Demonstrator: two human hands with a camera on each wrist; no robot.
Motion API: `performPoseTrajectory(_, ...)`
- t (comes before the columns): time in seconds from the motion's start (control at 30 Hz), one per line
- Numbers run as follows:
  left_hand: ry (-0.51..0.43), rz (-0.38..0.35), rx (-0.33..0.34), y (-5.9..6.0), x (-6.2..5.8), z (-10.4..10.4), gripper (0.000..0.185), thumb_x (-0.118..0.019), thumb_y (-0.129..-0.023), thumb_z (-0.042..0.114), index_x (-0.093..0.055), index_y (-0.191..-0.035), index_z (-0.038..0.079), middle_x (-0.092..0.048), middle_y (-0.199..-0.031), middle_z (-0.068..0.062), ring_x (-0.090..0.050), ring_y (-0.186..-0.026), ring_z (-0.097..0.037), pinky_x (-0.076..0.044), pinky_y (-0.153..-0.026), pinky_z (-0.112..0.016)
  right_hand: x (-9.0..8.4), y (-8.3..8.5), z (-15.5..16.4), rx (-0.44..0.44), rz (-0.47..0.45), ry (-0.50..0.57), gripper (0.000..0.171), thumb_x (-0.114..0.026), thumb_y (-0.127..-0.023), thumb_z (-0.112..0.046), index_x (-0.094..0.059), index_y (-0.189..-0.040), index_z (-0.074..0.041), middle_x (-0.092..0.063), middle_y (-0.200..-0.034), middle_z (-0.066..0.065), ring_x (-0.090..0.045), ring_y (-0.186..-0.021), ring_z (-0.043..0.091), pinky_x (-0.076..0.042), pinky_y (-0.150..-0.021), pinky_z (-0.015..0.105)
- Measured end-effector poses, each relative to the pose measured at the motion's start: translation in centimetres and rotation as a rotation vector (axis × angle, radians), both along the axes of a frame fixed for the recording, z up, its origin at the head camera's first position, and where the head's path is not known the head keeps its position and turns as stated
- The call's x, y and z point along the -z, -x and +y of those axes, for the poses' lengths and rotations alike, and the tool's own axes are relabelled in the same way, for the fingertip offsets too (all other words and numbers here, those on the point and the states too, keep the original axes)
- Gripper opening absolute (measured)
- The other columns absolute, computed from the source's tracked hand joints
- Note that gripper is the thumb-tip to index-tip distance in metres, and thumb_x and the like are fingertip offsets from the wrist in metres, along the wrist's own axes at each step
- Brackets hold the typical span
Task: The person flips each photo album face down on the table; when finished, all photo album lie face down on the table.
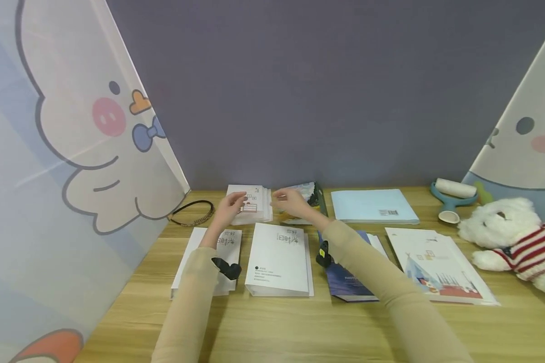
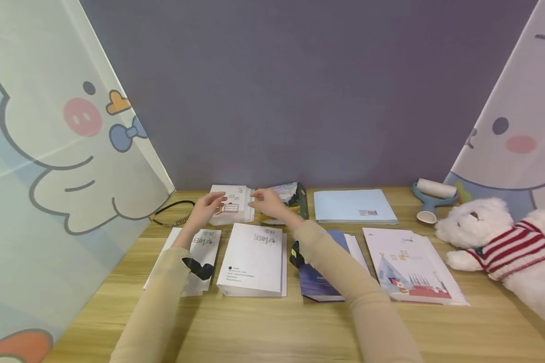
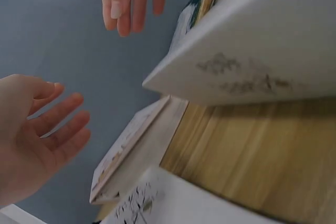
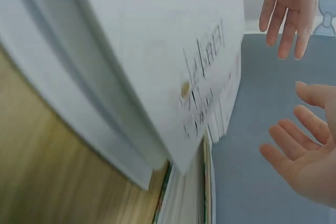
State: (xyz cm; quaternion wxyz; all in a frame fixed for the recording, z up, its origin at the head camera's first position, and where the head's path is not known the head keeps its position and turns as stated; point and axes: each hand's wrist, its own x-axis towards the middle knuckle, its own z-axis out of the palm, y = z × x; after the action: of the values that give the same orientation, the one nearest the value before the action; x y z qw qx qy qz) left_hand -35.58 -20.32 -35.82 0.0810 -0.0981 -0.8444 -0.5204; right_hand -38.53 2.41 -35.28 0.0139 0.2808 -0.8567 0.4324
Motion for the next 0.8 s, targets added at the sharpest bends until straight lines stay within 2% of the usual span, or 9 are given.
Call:
performPoseTrajectory(0.23, -0.007, 0.002, -0.07, 0.1, 1.4, -1.8, 0.038, -0.041, -0.101, 0.015, -0.047, -0.133, -0.005, -0.055, -0.127, -0.026, -0.052, -0.118, -0.039, -0.046, -0.099, -0.044, 0.8, 0.1, -1.9, -0.011, -0.061, -0.042, 0.04, -0.061, -0.091, -0.019, -0.057, -0.126, 0.0, -0.057, -0.129, 0.016, -0.052, -0.122, 0.031, -0.045, -0.1, 0.038)
performPoseTrajectory(0.37, -0.024, 0.008, -0.168, 0.3, 2.4, -2.7, 0.036, -0.04, -0.101, 0.015, -0.051, -0.129, -0.004, -0.057, -0.125, -0.023, -0.053, -0.116, -0.035, -0.047, -0.096, -0.039, 1.5, 0.7, -2.9, -0.017, -0.062, -0.054, 0.04, -0.061, -0.092, -0.02, -0.056, -0.126, 0.001, -0.057, -0.128, 0.015, -0.052, -0.122, 0.03, -0.045, -0.101, 0.037)
performPoseTrajectory(0.47, -0.007, 0.005, -0.258, 0.4, 3.0, -3.3, 0.034, -0.04, -0.1, 0.015, -0.055, -0.126, -0.001, -0.057, -0.123, -0.021, -0.054, -0.11, -0.032, -0.047, -0.087, -0.036, 2.0, 1.0, -3.4, -0.021, -0.069, -0.073, 0.04, -0.062, -0.092, -0.021, -0.057, -0.126, 0.0, -0.057, -0.128, 0.013, -0.052, -0.122, 0.03, -0.044, -0.102, 0.038)
performPoseTrajectory(0.53, 0.024, 0.005, -0.296, 0.4, 3.3, -3.6, 0.033, -0.04, -0.1, 0.014, -0.055, -0.125, 0.0, -0.056, -0.124, -0.022, -0.053, -0.11, -0.032, -0.046, -0.086, -0.036, 2.3, 1.1, -3.6, -0.027, -0.074, -0.101, 0.041, -0.061, -0.092, -0.022, -0.057, -0.127, -0.001, -0.057, -0.13, 0.013, -0.051, -0.123, 0.029, -0.044, -0.102, 0.038)
performPoseTrajectory(0.67, 0.044, 0.001, -0.31, 0.4, 3.6, -3.7, 0.035, -0.041, -0.099, 0.014, -0.052, -0.128, -0.001, -0.052, -0.129, -0.024, -0.051, -0.115, -0.036, -0.046, -0.094, -0.043, 2.7, 1.2, -3.7, -0.043, -0.097, -0.157, 0.042, -0.059, -0.093, -0.024, -0.056, -0.129, -0.003, -0.054, -0.133, 0.014, -0.05, -0.125, 0.031, -0.043, -0.103, 0.04)
performPoseTrajectory(0.8, 0.05, -0.045, -0.276, 0.4, 3.7, -3.8, 0.043, -0.042, -0.099, 0.015, -0.04, -0.137, -0.005, -0.045, -0.136, -0.026, -0.044, -0.125, -0.039, -0.041, -0.103, -0.048, 3.0, 1.4, -3.7, -0.065, -0.132, -0.234, 0.044, -0.056, -0.095, -0.028, -0.052, -0.133, -0.006, -0.05, -0.138, 0.013, -0.047, -0.127, 0.032, -0.041, -0.105, 0.043)
